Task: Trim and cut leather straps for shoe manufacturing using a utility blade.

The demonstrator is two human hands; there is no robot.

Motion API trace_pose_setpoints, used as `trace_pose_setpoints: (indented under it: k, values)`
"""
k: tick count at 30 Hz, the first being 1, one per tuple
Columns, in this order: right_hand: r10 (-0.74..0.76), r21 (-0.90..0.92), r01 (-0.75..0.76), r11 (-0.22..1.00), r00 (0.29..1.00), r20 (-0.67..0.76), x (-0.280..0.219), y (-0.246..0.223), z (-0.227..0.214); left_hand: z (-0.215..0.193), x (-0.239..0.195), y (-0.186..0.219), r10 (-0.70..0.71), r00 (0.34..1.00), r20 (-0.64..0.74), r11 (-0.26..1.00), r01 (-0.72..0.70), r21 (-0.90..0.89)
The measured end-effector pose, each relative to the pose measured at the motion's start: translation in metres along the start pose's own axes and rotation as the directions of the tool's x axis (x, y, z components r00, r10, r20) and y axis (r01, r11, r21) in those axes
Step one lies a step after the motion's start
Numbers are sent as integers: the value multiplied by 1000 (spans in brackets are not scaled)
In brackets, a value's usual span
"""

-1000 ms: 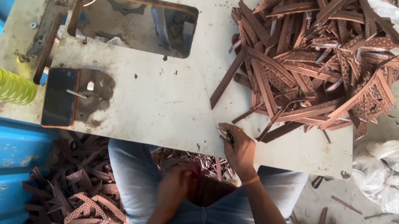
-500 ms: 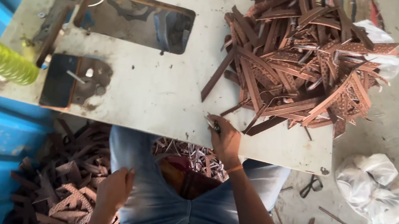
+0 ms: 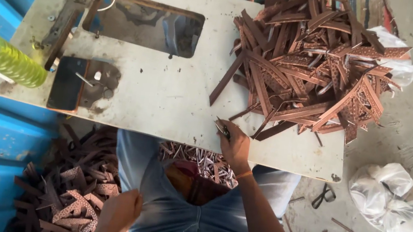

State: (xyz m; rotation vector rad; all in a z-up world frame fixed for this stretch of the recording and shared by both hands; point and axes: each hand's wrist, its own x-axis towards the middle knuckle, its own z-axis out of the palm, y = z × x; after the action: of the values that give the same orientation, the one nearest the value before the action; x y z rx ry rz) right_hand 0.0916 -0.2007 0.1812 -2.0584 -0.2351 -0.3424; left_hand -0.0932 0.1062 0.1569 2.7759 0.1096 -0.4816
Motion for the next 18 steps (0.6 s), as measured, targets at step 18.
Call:
trace_pose_setpoints:
  k: [18]
  values:
    - [-42,-114,35,993,997,-59,8,-11,5,14,38,-25,-251,959,134,966,256,-28]
